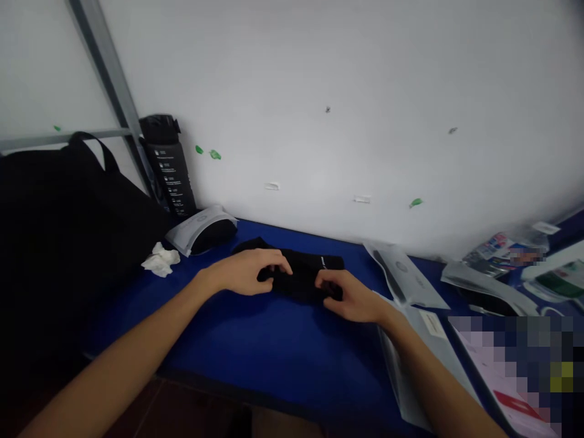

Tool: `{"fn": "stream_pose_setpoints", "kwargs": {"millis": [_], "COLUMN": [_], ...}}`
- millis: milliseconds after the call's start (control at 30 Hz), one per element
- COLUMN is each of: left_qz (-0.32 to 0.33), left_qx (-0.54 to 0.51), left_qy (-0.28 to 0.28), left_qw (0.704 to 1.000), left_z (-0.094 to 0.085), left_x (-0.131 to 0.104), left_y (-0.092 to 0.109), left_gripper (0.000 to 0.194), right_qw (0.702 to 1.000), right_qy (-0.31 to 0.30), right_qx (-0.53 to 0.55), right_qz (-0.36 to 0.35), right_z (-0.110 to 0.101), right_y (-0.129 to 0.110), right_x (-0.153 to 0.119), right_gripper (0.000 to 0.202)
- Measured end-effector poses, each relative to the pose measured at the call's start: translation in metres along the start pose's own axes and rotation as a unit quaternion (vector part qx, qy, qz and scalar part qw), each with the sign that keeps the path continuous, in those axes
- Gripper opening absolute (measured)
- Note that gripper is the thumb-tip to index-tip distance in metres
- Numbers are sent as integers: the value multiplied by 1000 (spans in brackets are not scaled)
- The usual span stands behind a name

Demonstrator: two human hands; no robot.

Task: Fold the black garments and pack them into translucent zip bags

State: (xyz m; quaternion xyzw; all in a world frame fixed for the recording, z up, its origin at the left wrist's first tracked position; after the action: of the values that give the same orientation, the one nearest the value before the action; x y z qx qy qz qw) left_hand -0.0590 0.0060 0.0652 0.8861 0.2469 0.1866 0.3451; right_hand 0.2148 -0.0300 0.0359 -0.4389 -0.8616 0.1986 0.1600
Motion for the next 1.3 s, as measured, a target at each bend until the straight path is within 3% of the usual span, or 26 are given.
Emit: {"fn": "stream_pose_setpoints", "kwargs": {"millis": [100,200,267,433,567,667,767,833,933,1033,1133,1300], "left_qz": [-25,-28,-30,-87,-88,-65,-54,-73,-147,-202,-249,-301], "left_qx": [20,45,45,-43,-88,-85,61,146,146,107,91,23], "left_qy": [52,73,75,-16,-38,10,115,170,209,222,261,268], "left_qw": [998,996,996,995,992,994,990,972,956,948,928,915], "left_z": [-14,-20,-21,-21,-24,-25,-19,-11,1,4,-1,0], "left_x": [-2,-3,-3,-7,-9,-5,1,4,6,5,2,0], "left_y": [-3,-8,-11,-18,-18,-18,-26,-36,-54,-63,-62,-59], "left_gripper": [43,37,30,53,47,39,35,42,58,64,72,89], "right_qw": [998,987,981,988,991,985,970,958,959,975,978,965], "right_qy": [62,163,194,151,123,161,205,220,226,174,140,167], "right_qx": [13,-1,-17,-30,7,6,-102,-166,-162,-138,-155,-196], "right_qz": [7,15,22,31,47,64,78,80,61,10,11,53], "right_z": [-6,-11,-12,-7,-7,-9,-7,-4,-1,0,-2,-9], "right_y": [6,15,21,27,25,28,38,46,52,52,55,63], "right_x": [0,-1,0,1,-1,0,3,5,6,6,7,5], "right_gripper": [21,25,25,29,8,6,9,17,52,82,76,63]}}
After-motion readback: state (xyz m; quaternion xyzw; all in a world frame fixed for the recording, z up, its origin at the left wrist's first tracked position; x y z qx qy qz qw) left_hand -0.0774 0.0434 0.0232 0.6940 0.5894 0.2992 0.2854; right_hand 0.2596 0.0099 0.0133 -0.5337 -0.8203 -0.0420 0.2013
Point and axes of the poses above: each hand's wrist, its own x-axis towards the middle knuckle, its own z-axis out of the palm, y = z × x, the point moved 2 cm from there along x, towards the middle knuckle, and after that the axes turned 11 degrees about -x, right-handed, at the moved point
